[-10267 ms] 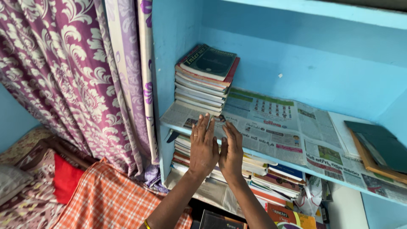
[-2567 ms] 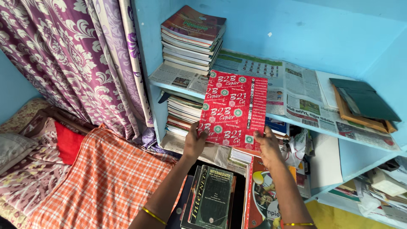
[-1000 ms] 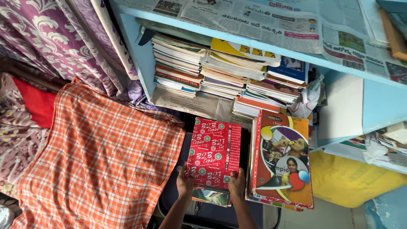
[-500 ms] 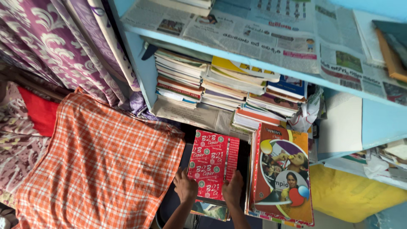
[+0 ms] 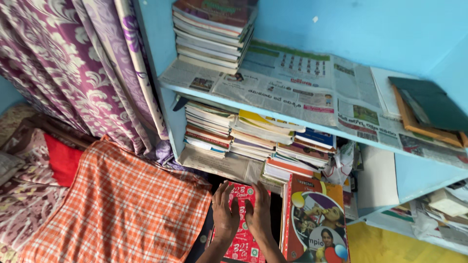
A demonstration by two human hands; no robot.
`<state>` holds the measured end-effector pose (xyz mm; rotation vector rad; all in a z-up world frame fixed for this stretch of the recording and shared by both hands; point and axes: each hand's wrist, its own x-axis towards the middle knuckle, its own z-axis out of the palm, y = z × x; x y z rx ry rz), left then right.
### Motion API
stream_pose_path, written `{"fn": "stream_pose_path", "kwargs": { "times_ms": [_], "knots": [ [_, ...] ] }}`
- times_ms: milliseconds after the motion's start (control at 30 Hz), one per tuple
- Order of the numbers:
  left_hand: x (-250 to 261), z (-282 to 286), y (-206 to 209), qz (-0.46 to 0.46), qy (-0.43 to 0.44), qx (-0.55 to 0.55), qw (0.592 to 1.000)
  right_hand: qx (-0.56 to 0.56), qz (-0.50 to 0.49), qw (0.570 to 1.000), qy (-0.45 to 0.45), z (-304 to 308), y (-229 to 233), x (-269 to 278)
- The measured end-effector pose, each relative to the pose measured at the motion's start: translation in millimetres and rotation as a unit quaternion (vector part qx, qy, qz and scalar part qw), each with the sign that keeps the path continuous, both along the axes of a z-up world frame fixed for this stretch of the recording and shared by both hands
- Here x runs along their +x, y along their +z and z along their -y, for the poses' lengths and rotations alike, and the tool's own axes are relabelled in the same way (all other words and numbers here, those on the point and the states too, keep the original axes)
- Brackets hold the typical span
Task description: The person removes books one by one from a cluttered bookshelf and stacks them on a lower surface. The person handles various textbooks and notebooks, placing them in a growing pile.
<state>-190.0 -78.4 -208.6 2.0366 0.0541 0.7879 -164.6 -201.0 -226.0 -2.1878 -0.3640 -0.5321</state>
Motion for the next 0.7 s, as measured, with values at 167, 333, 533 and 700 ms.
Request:
{"fn": "stream_pose_path", "kwargs": {
  "times_ms": [167,333,533,700],
  "knots": [
    [3.6,-14.6,73.2,0.044,-0.003,-0.001,0.999,0.048,0.052,0.997,0.027,-21.2,84.0,7.2],
    [25.0,-32.8,140.4,0.109,-0.018,0.003,0.994,0.064,0.114,0.990,0.056,-38.5,138.9,26.0],
    [73.3,-52.6,200.8,0.186,-0.048,0.001,0.981,0.068,0.219,0.972,0.039,-44.4,203.0,68.7],
    [139.3,-85.7,242.8,0.225,-0.047,0.065,0.971,0.082,0.234,0.969,0.020,-57.2,249.6,118.4]
  ]
}}
